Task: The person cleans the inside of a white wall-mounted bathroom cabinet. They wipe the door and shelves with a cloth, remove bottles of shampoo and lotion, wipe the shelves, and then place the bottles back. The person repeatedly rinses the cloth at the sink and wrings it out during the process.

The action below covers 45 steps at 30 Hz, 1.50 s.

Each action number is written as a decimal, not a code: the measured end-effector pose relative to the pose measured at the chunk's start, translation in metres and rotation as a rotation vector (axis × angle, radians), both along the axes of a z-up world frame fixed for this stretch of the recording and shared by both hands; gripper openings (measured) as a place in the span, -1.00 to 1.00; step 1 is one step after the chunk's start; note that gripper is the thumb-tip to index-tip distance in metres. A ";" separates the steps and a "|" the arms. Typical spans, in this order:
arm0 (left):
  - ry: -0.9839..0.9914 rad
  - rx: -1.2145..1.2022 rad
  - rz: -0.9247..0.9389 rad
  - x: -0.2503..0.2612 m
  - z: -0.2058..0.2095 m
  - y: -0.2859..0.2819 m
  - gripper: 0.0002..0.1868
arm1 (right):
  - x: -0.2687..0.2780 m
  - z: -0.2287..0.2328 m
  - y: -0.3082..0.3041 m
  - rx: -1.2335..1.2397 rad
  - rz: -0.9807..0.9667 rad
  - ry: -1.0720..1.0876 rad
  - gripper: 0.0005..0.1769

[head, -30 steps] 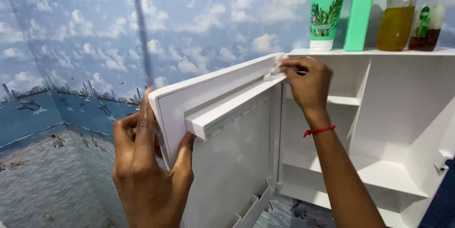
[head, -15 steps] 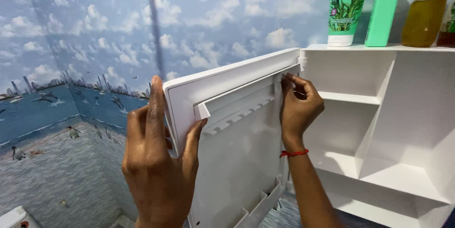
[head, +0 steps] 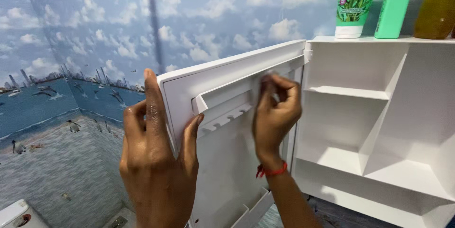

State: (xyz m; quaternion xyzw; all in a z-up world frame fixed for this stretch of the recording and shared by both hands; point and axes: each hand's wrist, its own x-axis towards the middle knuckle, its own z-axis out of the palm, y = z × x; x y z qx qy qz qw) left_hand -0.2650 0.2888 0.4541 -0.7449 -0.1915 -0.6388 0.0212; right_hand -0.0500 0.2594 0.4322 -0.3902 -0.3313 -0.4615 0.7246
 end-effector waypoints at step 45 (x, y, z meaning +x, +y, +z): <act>-0.131 -0.336 -0.160 -0.011 -0.041 0.003 -0.50 | -0.086 -0.105 -0.001 -0.368 -0.005 -0.317 -0.84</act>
